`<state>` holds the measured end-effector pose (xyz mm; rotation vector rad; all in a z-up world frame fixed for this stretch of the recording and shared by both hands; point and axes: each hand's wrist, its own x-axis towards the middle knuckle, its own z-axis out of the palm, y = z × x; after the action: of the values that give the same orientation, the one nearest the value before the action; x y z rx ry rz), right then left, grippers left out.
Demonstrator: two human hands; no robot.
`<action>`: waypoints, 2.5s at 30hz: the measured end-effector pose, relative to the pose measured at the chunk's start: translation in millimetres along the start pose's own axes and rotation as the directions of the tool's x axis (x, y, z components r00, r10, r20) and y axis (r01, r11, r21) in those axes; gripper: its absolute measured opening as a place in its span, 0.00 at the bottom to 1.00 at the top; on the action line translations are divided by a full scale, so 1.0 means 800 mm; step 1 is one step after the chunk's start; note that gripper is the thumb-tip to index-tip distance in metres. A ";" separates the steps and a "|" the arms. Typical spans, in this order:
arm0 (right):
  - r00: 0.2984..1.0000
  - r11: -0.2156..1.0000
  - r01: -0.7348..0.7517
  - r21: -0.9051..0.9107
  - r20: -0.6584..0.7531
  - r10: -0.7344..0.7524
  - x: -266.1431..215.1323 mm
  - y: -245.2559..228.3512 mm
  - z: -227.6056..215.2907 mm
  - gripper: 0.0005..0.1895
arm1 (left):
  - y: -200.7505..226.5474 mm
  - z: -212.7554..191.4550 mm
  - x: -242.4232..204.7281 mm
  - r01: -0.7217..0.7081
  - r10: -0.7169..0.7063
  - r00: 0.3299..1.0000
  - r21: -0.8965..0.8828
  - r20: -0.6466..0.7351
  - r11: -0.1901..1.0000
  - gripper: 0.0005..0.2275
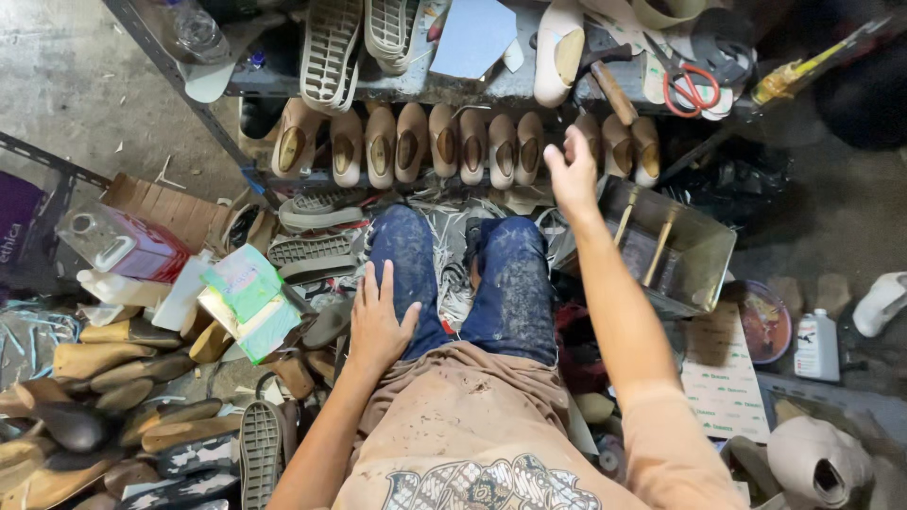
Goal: The person cleans and scrapes the bottom of a shoe using a small wooden tool and a knife, then handles several other shoe components in a cluttered workshop environment.
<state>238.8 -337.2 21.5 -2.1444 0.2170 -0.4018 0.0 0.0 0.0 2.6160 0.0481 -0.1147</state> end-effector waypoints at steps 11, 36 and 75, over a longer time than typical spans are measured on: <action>0.936 0.928 -0.351 -0.122 -0.078 0.344 0.198 -0.031 0.051 0.36 | 0.001 -0.007 0.053 0.026 -0.018 0.997 -0.119 0.072 0.993 0.41; 0.641 0.071 -0.737 0.673 0.660 0.391 -0.276 -0.168 -0.090 0.25 | 0.135 -0.040 0.088 0.114 0.096 0.991 -0.956 0.091 -0.269 0.26; 0.713 0.927 0.235 -0.291 0.701 0.039 -0.171 -0.127 -0.105 0.39 | -0.068 -0.034 0.060 0.421 -0.403 0.883 -0.790 0.243 0.446 0.27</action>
<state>80.9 -302.9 121.7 -2.5170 -0.2919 0.4558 46.3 61.5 -8.1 1.5719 0.6018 -0.2252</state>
